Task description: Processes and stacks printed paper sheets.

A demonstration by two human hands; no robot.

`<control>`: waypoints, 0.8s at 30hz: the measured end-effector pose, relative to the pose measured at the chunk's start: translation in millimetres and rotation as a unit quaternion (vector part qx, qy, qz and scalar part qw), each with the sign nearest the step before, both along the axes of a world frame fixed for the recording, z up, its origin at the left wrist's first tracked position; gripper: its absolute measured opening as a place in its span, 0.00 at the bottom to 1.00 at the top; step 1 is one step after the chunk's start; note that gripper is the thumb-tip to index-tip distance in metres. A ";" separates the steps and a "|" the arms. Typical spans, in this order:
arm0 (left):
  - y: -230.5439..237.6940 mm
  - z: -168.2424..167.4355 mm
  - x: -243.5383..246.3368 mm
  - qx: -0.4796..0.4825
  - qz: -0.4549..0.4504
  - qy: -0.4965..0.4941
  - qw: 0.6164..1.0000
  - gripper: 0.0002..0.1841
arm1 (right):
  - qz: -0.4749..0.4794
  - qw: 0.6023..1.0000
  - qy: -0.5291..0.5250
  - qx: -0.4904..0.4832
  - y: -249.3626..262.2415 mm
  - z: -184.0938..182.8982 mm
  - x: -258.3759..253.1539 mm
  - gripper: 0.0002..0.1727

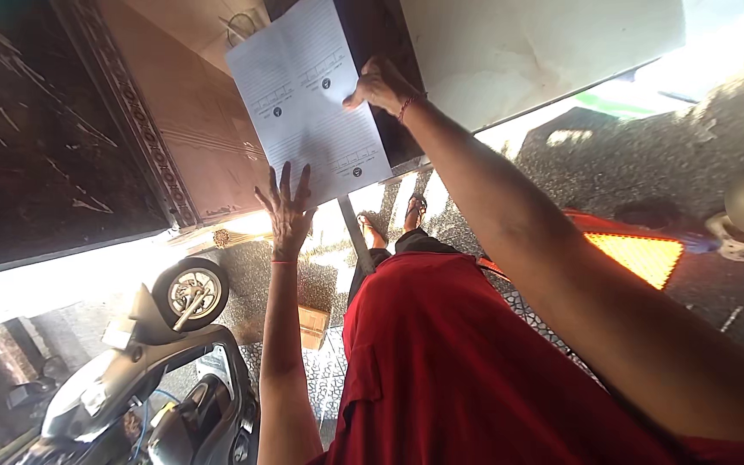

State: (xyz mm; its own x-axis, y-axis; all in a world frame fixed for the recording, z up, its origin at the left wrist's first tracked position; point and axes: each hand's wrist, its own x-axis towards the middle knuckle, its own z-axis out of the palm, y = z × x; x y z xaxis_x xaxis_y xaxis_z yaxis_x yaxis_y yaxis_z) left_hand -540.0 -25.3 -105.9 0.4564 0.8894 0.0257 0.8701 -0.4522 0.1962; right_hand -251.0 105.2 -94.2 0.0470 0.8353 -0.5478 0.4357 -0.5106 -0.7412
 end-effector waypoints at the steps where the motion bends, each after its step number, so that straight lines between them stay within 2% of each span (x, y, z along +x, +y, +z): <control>1: -2.6 7.5 -2.9 -0.027 0.025 -0.001 0.999 0.43 | 0.002 1.000 0.001 -0.001 -0.3 0.8 0.1 0.34; 4: -10.8 23.9 -4.5 -0.069 0.080 -0.043 0.993 0.50 | -0.003 1.000 0.005 -0.001 -1.1 2.4 0.1 0.33; 6: -13.7 34.9 13.1 -0.056 0.079 -0.086 0.992 0.53 | -0.005 1.000 0.004 0.000 -0.1 1.1 0.4 0.32; 8: -13.1 42.3 43.0 -0.044 0.060 -0.093 0.993 0.52 | -0.010 1.000 0.013 -0.003 0.0 -1.0 0.2 0.33; 11: -8.0 30.9 86.9 -0.016 0.003 -0.048 0.999 0.51 | -0.016 1.000 0.021 0.003 0.0 -3.6 -0.2 0.34; 14: -1.6 4.5 107.0 0.011 -0.047 -0.019 0.999 0.53 | -0.009 1.000 0.004 -0.002 -0.4 0.6 -0.3 0.32; 20: -1.6 -7.5 111.2 0.061 -0.052 0.001 0.997 0.44 | 0.008 1.000 -0.012 -0.008 -1.9 7.3 -0.5 0.35; 24: -3.1 -8.0 110.7 0.053 -0.042 -0.009 0.998 0.44 | 0.008 1.000 -0.004 -0.004 -3.8 9.8 -0.4 0.35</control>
